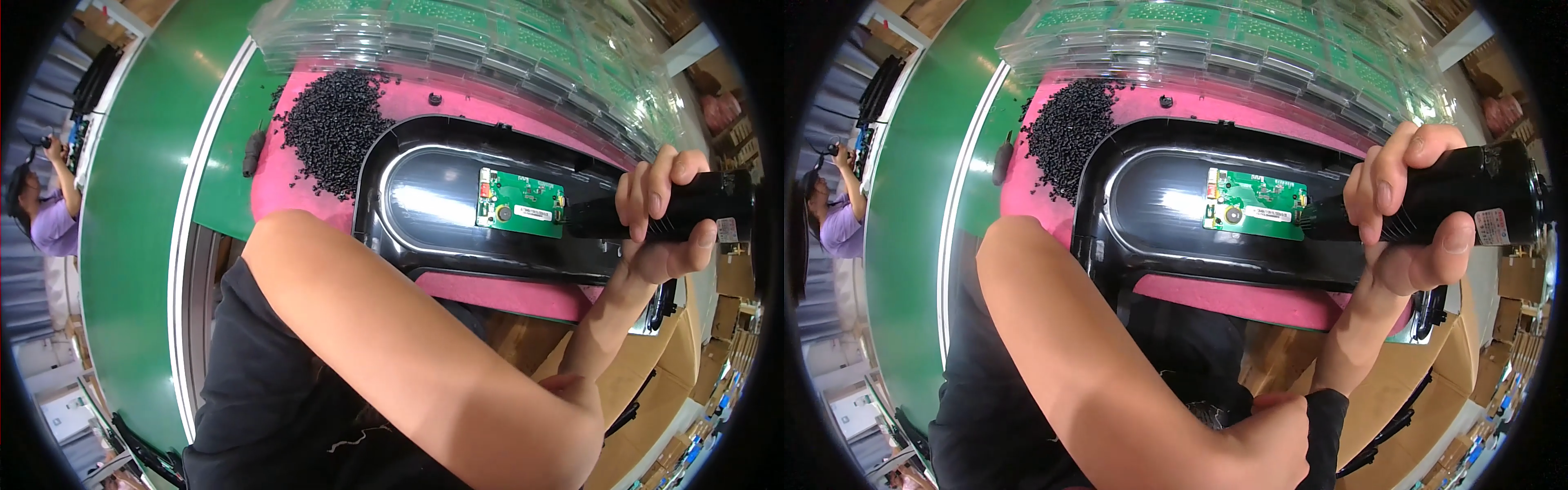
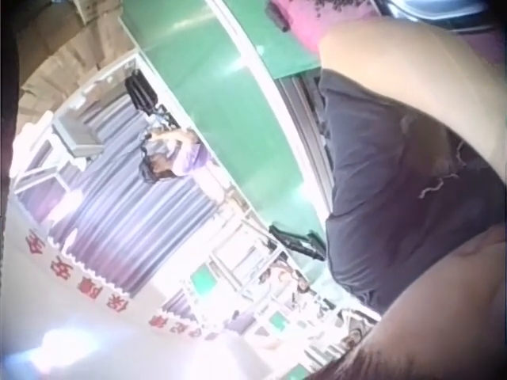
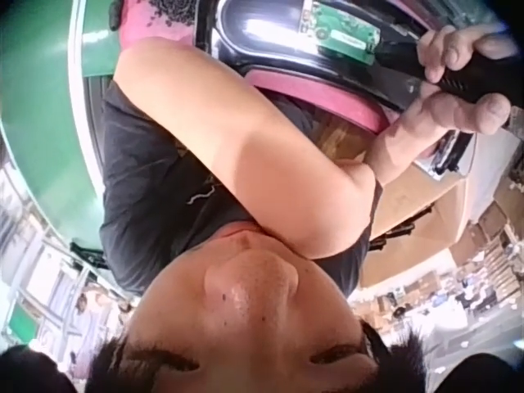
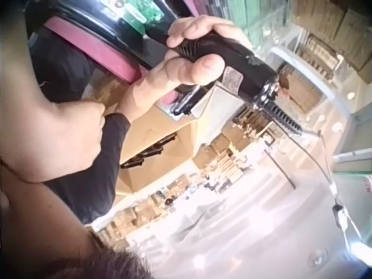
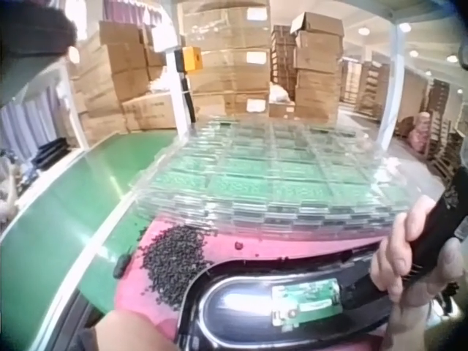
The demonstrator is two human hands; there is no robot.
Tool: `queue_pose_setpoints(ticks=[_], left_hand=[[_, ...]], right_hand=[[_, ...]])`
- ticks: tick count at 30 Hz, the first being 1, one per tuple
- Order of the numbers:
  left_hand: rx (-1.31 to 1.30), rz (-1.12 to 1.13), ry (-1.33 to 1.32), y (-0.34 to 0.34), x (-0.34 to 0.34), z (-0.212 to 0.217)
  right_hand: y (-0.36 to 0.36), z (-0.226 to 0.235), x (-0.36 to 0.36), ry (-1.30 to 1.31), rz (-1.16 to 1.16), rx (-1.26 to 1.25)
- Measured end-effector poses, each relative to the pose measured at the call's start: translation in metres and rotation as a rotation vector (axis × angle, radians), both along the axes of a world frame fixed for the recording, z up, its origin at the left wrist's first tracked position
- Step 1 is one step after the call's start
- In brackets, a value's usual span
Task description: Assembling circuit boards into plastic housings using an electric screwdriver and opening shipping boxes with a utility knife.
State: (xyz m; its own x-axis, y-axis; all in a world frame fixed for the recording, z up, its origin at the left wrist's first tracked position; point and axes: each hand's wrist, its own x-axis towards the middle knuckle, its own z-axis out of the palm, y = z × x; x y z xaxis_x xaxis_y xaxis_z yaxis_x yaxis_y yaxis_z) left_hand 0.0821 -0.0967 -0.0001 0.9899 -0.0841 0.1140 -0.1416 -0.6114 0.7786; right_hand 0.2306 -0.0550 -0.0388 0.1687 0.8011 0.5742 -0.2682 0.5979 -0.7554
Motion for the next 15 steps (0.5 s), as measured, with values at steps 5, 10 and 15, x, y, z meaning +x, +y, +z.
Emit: queue_pose_setpoints(ticks=[5, 10, 15], left_hand=[[-0.163, 0.073, -0.032, 0.069, -0.025, 0.006], [0.453, 0.205, -0.006, 0.151, -0.049, 0.007], [0.564, 0.586, -0.143, 0.196, -0.067, -0.047]], right_hand=[[-0.013, 0.012, -0.007, -0.02, -0.117, -0.115], [-0.009, 0.01, -0.01, -0.09, -0.065, -0.149], [-0.012, 0.018, 0.005, 0.222, -0.168, -0.139]])
